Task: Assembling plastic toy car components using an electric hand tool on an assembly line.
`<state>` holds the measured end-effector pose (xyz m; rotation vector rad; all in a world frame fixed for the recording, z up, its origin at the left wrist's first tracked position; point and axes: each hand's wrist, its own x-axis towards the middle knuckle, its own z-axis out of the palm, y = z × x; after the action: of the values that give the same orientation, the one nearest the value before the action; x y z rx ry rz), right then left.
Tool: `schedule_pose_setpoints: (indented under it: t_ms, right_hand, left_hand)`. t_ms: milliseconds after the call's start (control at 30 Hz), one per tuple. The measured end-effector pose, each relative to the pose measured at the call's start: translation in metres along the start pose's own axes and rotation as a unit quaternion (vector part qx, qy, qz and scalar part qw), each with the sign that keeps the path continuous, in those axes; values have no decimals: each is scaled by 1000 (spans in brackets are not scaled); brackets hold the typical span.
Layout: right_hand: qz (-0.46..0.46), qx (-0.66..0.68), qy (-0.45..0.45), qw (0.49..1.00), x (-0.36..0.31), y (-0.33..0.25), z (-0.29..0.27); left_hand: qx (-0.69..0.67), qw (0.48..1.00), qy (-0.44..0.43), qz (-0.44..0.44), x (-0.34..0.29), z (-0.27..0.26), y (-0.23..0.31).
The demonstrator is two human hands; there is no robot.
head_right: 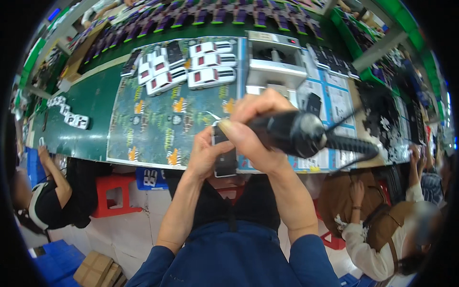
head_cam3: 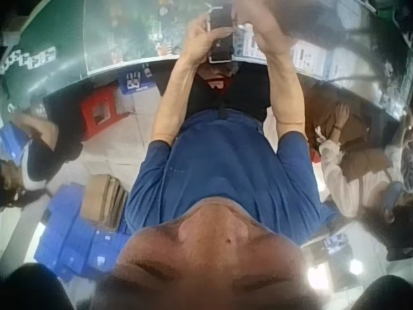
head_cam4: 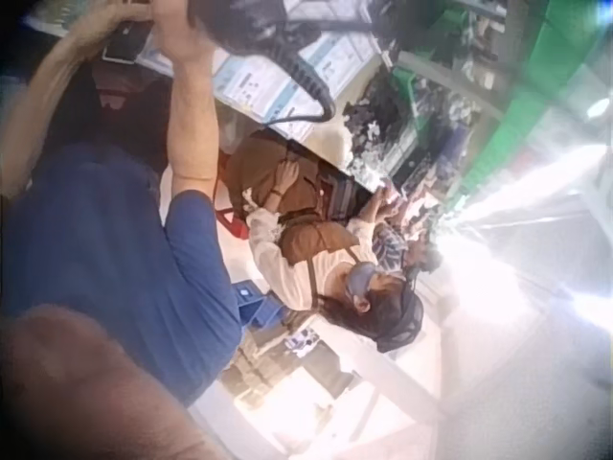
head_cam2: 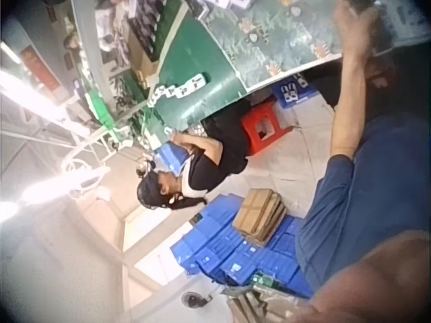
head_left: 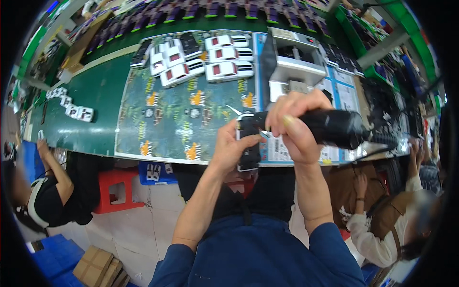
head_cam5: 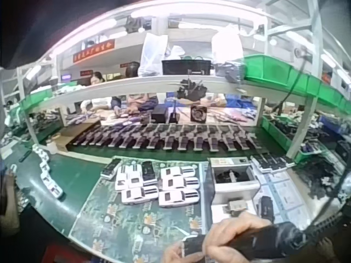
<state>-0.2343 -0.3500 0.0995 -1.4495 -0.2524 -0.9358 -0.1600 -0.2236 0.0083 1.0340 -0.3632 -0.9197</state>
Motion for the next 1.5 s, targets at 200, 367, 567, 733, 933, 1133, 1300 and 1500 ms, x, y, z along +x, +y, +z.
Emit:
schedule_pose_setpoints:
  t_ms: [200, 367, 567, 733, 933, 1133, 1300, 1500]
  right_hand:
    - [13, 58, 62, 996, -21, -9, -21]
    - [7, 99, -7, 995, -10, -1, -18]
    - [-25, 83, 13, 996, -14, -7, -22]
    - [-46, 91, 104, 989, -8, -41, -32]
    - [-44, -60, 137, 988, 25, -38, -70]
    - [-57, -67, 181, 980, 24, -33, -77]
    - [-43, -121, 140, 982, 22, -29, -77]
    - [68, -182, 82, 977, 38, -35, -67]
  left_hand:
    - [8, 997, -75, -16, 13, 11, -37]
    - [-36, 999, -32, 1, 2, 12, -24]
    - [-21, 1000, -20, 1, 2, 18, -20]
    - [-253, 963, -38, -86, 11, -10, -16]
    - [-191, 981, 17, -25, -7, -15, -6]
    - [-186, 982, 1, -26, -2, -10, -16]
    - [-194, 981, 9, -13, -6, -8, -20]
    - [-158, 987, 24, -4, -4, -9, -21]
